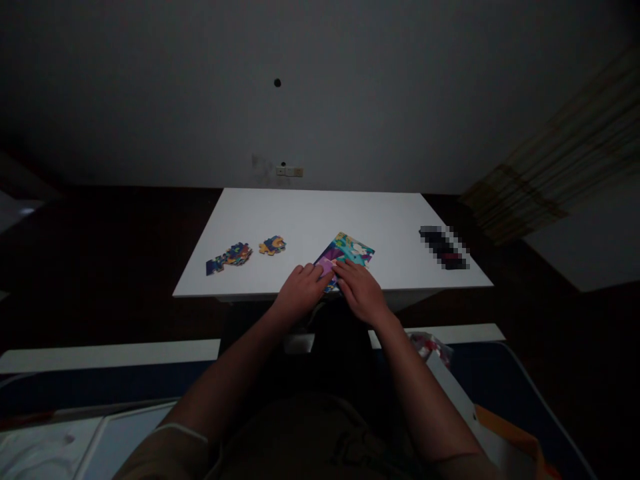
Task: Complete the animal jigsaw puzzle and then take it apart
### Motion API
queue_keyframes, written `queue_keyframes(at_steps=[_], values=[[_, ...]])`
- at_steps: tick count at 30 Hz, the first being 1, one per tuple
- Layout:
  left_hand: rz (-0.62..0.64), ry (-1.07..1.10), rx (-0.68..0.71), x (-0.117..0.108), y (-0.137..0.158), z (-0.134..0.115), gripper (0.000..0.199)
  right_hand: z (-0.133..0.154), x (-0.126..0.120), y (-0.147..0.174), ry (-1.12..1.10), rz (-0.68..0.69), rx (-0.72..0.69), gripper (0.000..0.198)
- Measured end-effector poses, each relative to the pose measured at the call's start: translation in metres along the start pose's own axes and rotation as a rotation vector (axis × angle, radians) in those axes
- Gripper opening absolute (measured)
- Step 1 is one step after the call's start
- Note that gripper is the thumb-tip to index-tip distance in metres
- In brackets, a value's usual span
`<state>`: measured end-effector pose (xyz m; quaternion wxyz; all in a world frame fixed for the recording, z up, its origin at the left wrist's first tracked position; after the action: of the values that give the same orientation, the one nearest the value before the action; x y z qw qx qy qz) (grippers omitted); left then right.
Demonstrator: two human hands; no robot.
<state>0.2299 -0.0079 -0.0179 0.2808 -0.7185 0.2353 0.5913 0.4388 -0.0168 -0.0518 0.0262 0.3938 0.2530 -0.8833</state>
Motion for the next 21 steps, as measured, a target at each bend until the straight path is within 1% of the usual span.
queue_keyframes(at_steps=[3, 5, 6, 7, 9, 11, 12, 14, 16, 18, 21], values=[[0.009, 0.014, -0.006, 0.000, -0.004, 0.004, 0.047, 0.010, 0.007, 0.012, 0.104, 0.046, -0.043, 0.059], [0.016, 0.094, -0.036, 0.002, -0.005, 0.011, 0.045, 0.014, 0.010, 0.016, 0.139, 0.048, -0.056, 0.066], [0.005, 0.165, -0.052, 0.003, -0.006, 0.015, 0.043, 0.015, 0.011, 0.018, 0.147, 0.047, -0.058, 0.066], [-0.022, 0.256, -0.068, 0.004, -0.006, 0.020, 0.041, 0.015, 0.012, 0.019, 0.151, 0.048, -0.058, 0.063], [-0.127, 0.457, -0.101, 0.005, -0.004, 0.030, 0.039, 0.014, 0.014, 0.021, 0.151, 0.051, -0.064, 0.053], [-0.216, 0.586, -0.107, 0.006, -0.002, 0.037, 0.045, 0.011, 0.014, 0.023, 0.143, 0.056, -0.082, 0.044], [-0.227, 0.603, -0.099, 0.007, -0.001, 0.038, 0.050, 0.010, 0.013, 0.024, 0.138, 0.055, -0.089, 0.041], [-0.170, 0.565, -0.073, 0.010, 0.001, 0.034, 0.062, 0.006, 0.012, 0.025, 0.126, 0.048, -0.097, 0.038], [-0.080, 0.491, -0.069, 0.013, 0.002, 0.027, 0.067, 0.003, 0.010, 0.025, 0.115, 0.034, -0.091, 0.037], [-0.025, 0.431, -0.090, 0.014, 0.004, 0.020, 0.066, 0.001, 0.007, 0.024, 0.105, 0.021, -0.083, 0.038], [-0.015, 0.416, -0.122, 0.015, 0.007, 0.015, 0.063, -0.004, 0.001, 0.021, 0.063, 0.020, -0.060, 0.039]])
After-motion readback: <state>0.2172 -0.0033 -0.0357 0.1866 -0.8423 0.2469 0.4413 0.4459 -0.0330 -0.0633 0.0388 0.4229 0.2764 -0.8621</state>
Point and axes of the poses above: each hand's wrist, its own y-axis away from the middle knuckle, its own x-axis out of the palm, z = x × y, the point moved 4 cm from there along -y, towards the middle knuckle, and after that the axes turned 3 degrees about -y, right-handed, at the moved point
